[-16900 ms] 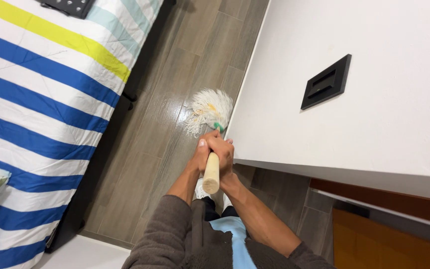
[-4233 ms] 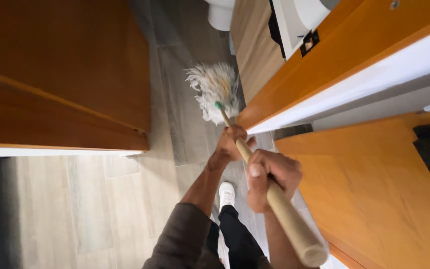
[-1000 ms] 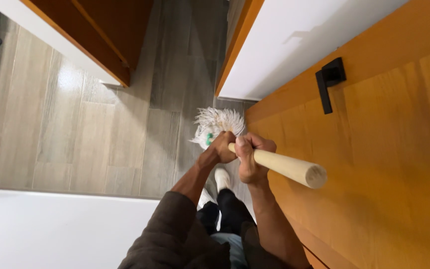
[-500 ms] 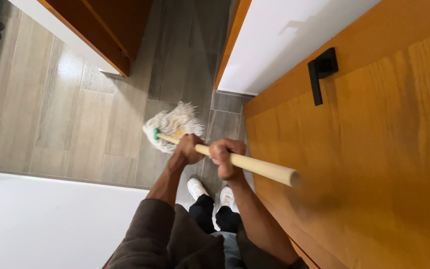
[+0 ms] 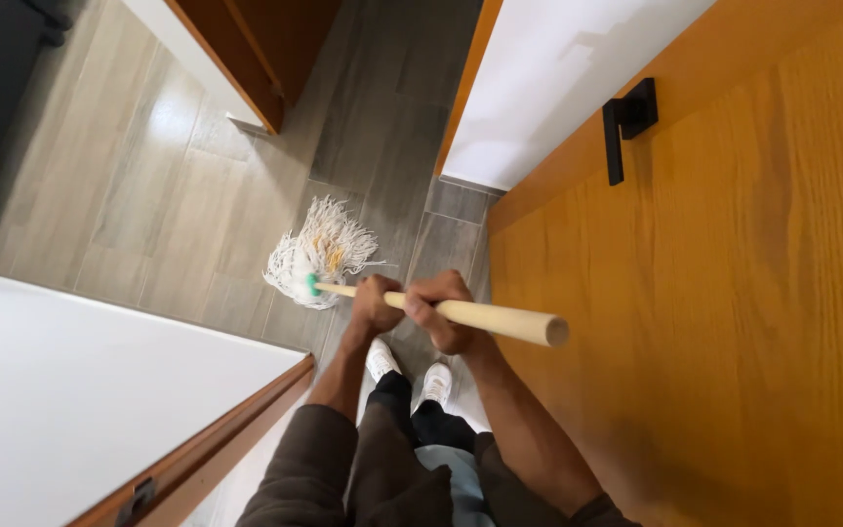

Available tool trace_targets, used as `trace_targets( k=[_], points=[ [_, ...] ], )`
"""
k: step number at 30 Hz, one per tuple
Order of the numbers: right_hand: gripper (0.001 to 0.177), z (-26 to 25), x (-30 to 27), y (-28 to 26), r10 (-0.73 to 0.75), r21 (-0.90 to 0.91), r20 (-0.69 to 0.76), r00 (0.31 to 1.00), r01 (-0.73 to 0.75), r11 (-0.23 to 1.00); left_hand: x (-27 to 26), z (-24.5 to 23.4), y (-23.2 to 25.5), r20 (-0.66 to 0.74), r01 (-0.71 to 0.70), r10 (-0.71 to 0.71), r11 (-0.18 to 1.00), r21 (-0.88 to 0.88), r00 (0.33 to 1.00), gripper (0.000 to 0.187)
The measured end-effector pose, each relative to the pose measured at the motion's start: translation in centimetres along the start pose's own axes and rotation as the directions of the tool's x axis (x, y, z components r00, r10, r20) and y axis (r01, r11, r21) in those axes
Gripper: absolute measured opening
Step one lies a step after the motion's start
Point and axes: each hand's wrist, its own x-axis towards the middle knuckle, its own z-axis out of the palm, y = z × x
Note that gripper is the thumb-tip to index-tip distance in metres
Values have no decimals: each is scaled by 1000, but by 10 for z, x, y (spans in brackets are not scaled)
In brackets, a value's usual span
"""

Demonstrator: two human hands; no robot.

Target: The person mops the floor in a bedroom and hallway using a string mop. They move the mop back and forth along the base of the bed and continue into the adjacent corridor, covering the tiled floor area.

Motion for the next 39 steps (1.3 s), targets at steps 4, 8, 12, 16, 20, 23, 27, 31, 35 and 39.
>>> trace_targets(
  k=[4, 8, 12, 16, 20, 23, 27, 31, 35, 39],
  points=[
    [49, 2, -16, -40, -96, -82, 56, 994, 101, 992, -11, 36, 16, -21, -10, 7, 987, -159, 1000, 22],
    [51, 15, -37, -66, -189, -37, 67, 980, 192, 981, -13, 84, -2, 55, 7, 8, 966, -259, 998, 27],
    [36, 27, -56, -94, -315, -44, -75, 946, 312, 949, -34, 82, 39, 126, 60, -27, 961, -271, 992, 27],
    [55, 17, -70, -123, 25, -87, 87, 996, -18, 996, -61, 113, 84, 135, 59, -18, 949, -310, 991, 23],
    [57, 9, -90, -134, 130, -268, -55, 990, -141, 953, -107, 116, 160, 78, 64, -73, 992, 113, 994, 19],
    [53, 2, -110, -127, 170, -357, -182, 969, -226, 906, -142, 119, 226, -84, 160, -143, 695, 701, 986, 23],
    [55, 9, -135, -104, 109, -432, -293, 950, -233, 872, -193, 101, 288, -239, 246, -80, 83, 966, 968, 38],
    [54, 37, -149, -87, 41, -428, -370, 928, -209, 879, -226, 79, 297, -322, 342, 140, -565, 751, 937, 59],
    [53, 74, -168, -73, -35, -425, -457, 889, -183, 887, -243, 104, 258, -658, 653, 285, 126, 747, 697, 53],
    [53, 101, -182, -71, -99, -430, -512, 853, -155, 889, -258, 160, 213, -520, 412, 211, 401, 818, 828, 43]
  ],
)
